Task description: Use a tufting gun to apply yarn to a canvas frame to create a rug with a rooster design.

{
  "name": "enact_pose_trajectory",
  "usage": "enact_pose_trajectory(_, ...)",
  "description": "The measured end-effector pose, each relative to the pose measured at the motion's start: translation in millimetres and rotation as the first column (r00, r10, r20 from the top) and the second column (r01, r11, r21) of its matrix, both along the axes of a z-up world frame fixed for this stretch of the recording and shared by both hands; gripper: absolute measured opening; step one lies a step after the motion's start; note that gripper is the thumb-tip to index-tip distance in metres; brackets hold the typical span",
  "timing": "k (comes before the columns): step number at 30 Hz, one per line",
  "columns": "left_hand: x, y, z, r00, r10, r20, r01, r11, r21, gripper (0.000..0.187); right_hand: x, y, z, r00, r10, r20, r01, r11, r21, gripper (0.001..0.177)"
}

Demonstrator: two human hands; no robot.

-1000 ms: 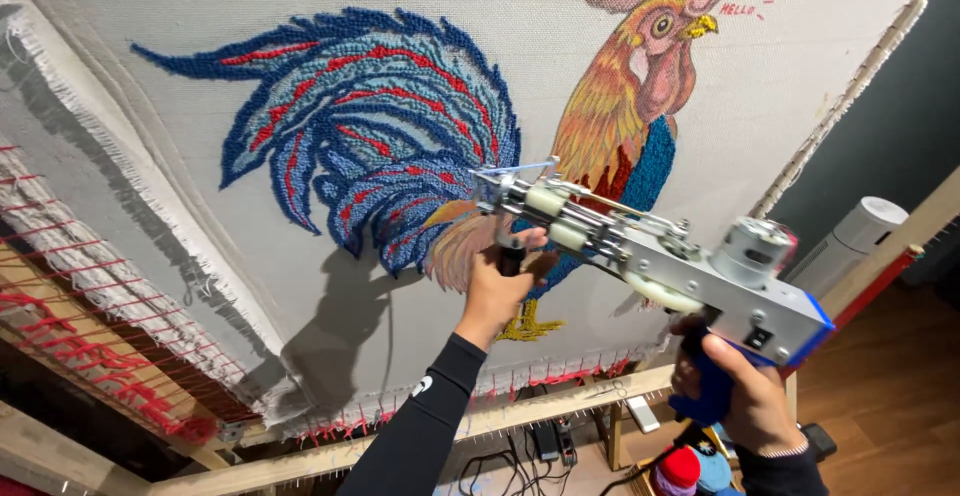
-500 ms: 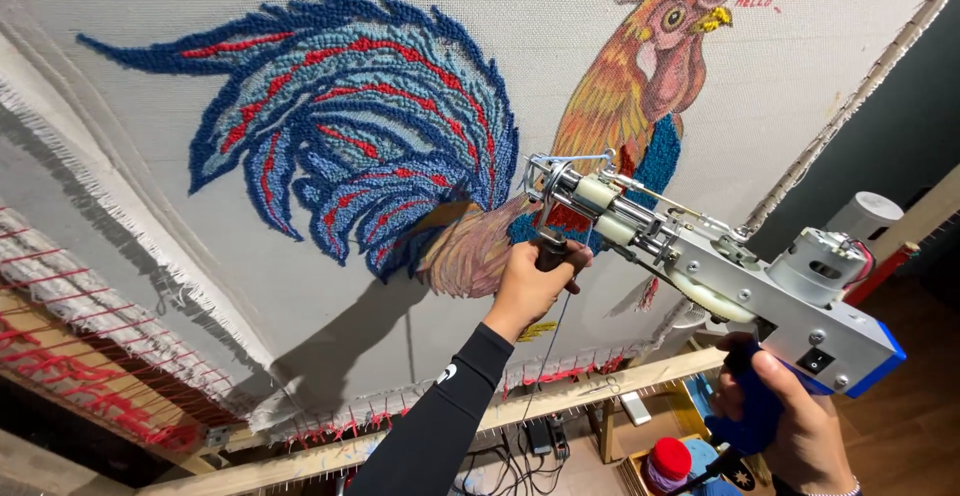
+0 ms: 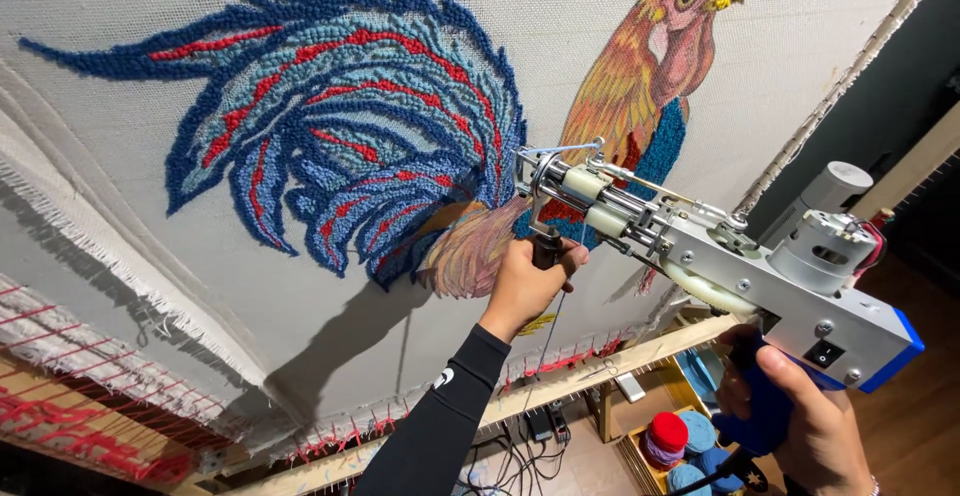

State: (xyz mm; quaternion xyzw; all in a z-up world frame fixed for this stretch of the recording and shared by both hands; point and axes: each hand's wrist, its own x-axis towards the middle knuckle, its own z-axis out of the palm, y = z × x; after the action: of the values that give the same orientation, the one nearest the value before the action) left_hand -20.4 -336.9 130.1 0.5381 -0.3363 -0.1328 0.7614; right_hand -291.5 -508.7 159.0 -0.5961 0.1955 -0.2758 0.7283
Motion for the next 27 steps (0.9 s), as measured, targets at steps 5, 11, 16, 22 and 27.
enact_pose_trajectory(5, 7, 5, -7, 1.000, -0.027, -0.002, 0.027, 1.000, 0.007, 0.024, 1, 9, -5, 0.999, -0.012, 0.043, 0.013, 1.000, -0.003, 0.043)
enact_pose_trajectory(11, 11, 7, -13, 0.999, -0.053, 0.011, 0.052, 0.998, 0.021, 0.022, 2, 23, -1, 0.999, -0.051, -0.005, 0.051, 0.999, -0.010, 0.042)
enact_pose_trajectory(16, 12, 11, -14, 0.997, -0.083, -0.006, 0.083, 0.997, 0.007, 0.021, 1, 32, 0, 1.000, -0.026, 0.014, 0.026, 1.000, 0.003, 0.044)
enact_pose_trajectory(22, 11, 18, -10, 0.996, -0.087, -0.016, 0.087, 0.996, 0.031, 0.021, 0, 43, 2, 0.998, -0.043, 0.036, 0.040, 0.997, 0.073, 0.045)
enact_pose_trajectory(27, 11, 22, -9, 0.998, -0.053, 0.023, 0.051, 0.996, 0.074, 0.018, 0, 50, 4, 0.997, -0.039, 0.070, 0.036, 0.998, 0.053, 0.043)
